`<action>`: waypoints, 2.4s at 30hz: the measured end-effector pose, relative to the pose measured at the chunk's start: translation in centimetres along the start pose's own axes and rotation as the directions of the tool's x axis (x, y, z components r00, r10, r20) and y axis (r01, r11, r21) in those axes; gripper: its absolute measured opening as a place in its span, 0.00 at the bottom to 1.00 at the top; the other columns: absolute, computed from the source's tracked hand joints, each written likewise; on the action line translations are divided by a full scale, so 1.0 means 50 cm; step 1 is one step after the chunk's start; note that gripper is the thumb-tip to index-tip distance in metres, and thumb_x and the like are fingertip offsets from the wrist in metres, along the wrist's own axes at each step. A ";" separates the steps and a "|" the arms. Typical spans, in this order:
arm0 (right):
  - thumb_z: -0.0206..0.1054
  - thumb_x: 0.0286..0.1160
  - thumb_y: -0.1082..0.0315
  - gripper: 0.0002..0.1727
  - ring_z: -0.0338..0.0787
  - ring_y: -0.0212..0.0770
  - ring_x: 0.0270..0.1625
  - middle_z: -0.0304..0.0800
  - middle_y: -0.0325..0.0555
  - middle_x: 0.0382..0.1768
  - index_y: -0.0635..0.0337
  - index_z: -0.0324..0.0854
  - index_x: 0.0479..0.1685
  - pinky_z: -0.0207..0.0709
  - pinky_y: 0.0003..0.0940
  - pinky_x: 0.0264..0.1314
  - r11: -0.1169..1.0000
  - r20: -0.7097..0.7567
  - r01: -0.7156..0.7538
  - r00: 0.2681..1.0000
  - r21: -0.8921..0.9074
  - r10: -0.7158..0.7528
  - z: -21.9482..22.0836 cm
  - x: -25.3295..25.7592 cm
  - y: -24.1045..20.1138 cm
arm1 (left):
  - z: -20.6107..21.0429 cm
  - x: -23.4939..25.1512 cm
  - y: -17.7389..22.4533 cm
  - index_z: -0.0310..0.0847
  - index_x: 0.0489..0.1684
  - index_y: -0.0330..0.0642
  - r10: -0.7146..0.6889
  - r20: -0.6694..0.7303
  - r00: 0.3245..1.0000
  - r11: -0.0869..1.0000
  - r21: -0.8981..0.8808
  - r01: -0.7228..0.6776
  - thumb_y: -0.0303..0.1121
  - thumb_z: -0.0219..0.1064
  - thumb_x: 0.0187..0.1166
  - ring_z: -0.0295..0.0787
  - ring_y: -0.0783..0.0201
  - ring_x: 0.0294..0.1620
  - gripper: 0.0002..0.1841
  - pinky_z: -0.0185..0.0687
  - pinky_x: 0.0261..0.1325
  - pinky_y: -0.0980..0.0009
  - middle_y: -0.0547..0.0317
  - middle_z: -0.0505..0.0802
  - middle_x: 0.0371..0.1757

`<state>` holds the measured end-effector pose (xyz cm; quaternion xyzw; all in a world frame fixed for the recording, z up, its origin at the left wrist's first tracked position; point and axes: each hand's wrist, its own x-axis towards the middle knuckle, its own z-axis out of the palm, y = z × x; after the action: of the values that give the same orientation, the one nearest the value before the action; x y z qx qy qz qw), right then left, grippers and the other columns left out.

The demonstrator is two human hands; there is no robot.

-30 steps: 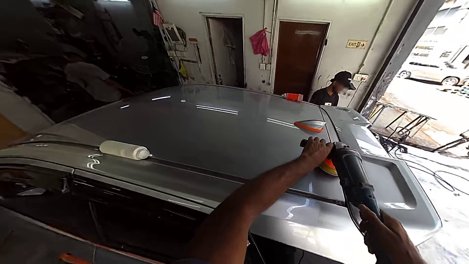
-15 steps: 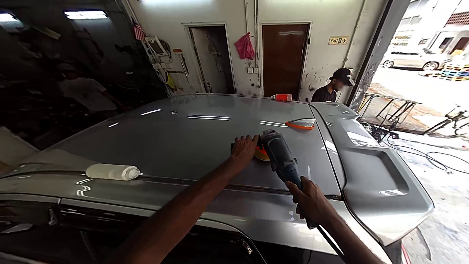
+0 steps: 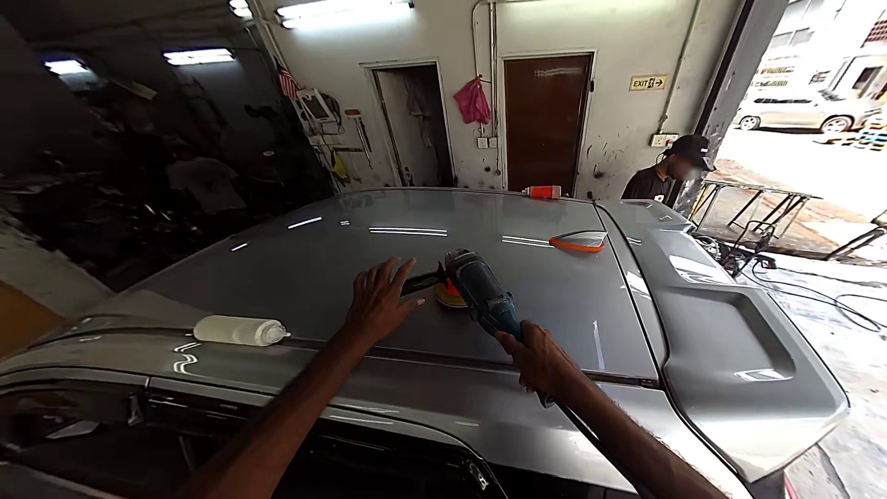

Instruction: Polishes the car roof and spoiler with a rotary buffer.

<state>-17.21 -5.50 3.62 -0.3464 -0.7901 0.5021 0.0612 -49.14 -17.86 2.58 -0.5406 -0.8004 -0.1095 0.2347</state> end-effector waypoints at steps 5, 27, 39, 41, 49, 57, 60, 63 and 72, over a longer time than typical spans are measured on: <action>0.54 0.91 0.43 0.25 0.87 0.37 0.16 0.85 0.45 0.26 0.60 0.75 0.51 0.87 0.32 0.22 0.994 -0.131 -0.057 0.989 0.091 0.069 -0.080 0.012 0.059 | 0.032 -0.119 -0.061 0.64 0.90 0.46 -0.196 -0.285 0.938 0.969 -0.202 0.141 0.62 0.51 0.86 0.66 0.35 0.85 0.38 0.63 0.78 0.32 0.42 0.69 0.89; 0.52 0.94 0.49 0.24 0.84 0.41 0.14 0.83 0.48 0.20 0.64 0.77 0.45 0.84 0.36 0.18 0.945 -0.467 -0.168 0.836 0.279 0.287 -0.276 0.020 0.181 | 0.172 -0.255 -0.144 0.66 0.88 0.44 -0.308 -0.262 0.915 0.925 -0.307 0.223 0.61 0.49 0.86 0.69 0.43 0.85 0.37 0.59 0.85 0.43 0.47 0.77 0.84; 0.53 0.93 0.48 0.24 0.84 0.41 0.15 0.83 0.49 0.21 0.64 0.77 0.48 0.84 0.36 0.18 0.977 -0.306 -0.135 0.935 0.163 0.180 -0.155 0.206 0.010 | 0.173 -0.257 -0.147 0.67 0.88 0.49 -0.354 -0.249 0.901 0.910 -0.314 0.271 0.59 0.51 0.86 0.68 0.47 0.86 0.35 0.61 0.85 0.45 0.50 0.78 0.82; 0.53 0.93 0.48 0.25 0.84 0.41 0.15 0.84 0.49 0.22 0.64 0.77 0.48 0.85 0.36 0.19 0.981 -0.259 -0.128 0.952 0.148 0.163 -0.122 0.239 -0.022 | 0.173 -0.259 -0.146 0.67 0.88 0.51 -0.359 -0.241 0.902 0.907 -0.318 0.277 0.59 0.51 0.86 0.67 0.48 0.86 0.35 0.62 0.85 0.45 0.51 0.78 0.82; 0.55 0.91 0.45 0.25 0.87 0.40 0.16 0.85 0.49 0.23 0.63 0.77 0.49 0.87 0.36 0.20 0.999 -0.039 -0.009 0.999 0.044 0.011 0.054 0.322 -0.150 | 0.175 -0.257 -0.145 0.67 0.89 0.53 -0.358 -0.248 0.900 0.911 -0.303 0.279 0.60 0.51 0.86 0.67 0.48 0.86 0.34 0.64 0.82 0.44 0.52 0.79 0.82; 0.53 0.91 0.44 0.25 0.87 0.38 0.16 0.83 0.47 0.22 0.60 0.75 0.50 0.86 0.34 0.20 0.997 0.101 0.065 0.993 -0.052 -0.059 0.174 0.320 -0.229 | 0.177 -0.252 -0.142 0.68 0.87 0.51 -0.379 -0.243 0.893 0.905 -0.299 0.303 0.59 0.52 0.87 0.69 0.49 0.85 0.33 0.64 0.82 0.45 0.55 0.80 0.81; 0.53 0.92 0.44 0.25 0.87 0.38 0.16 0.83 0.47 0.22 0.61 0.75 0.50 0.86 0.34 0.20 0.997 0.091 0.065 0.994 -0.045 -0.061 0.173 0.320 -0.226 | 0.172 -0.252 -0.142 0.69 0.87 0.52 -0.387 -0.240 0.890 0.902 -0.298 0.312 0.59 0.50 0.87 0.70 0.48 0.84 0.33 0.65 0.81 0.43 0.54 0.81 0.80; 0.53 0.92 0.44 0.26 0.87 0.40 0.16 0.83 0.48 0.23 0.62 0.75 0.51 0.87 0.35 0.21 0.999 0.050 0.046 0.998 -0.019 -0.046 0.147 0.320 -0.204 | 0.173 -0.253 -0.143 0.69 0.87 0.52 -0.375 -0.244 0.895 0.907 -0.298 0.298 0.60 0.50 0.87 0.70 0.48 0.84 0.34 0.66 0.81 0.44 0.55 0.81 0.80; 0.53 0.92 0.45 0.25 0.86 0.38 0.16 0.83 0.47 0.24 0.63 0.75 0.50 0.86 0.34 0.20 0.994 -0.146 -0.069 0.986 0.082 0.080 -0.022 0.249 -0.074 | 0.178 -0.253 -0.144 0.70 0.86 0.48 -0.341 -0.283 0.897 0.916 -0.316 0.248 0.59 0.51 0.86 0.72 0.44 0.82 0.34 0.64 0.83 0.44 0.49 0.82 0.79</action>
<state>-27.87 1.97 4.12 -0.4095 -0.7499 0.5068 0.1144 -54.18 -27.14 -10.81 -0.4129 -0.7997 -0.3423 0.2701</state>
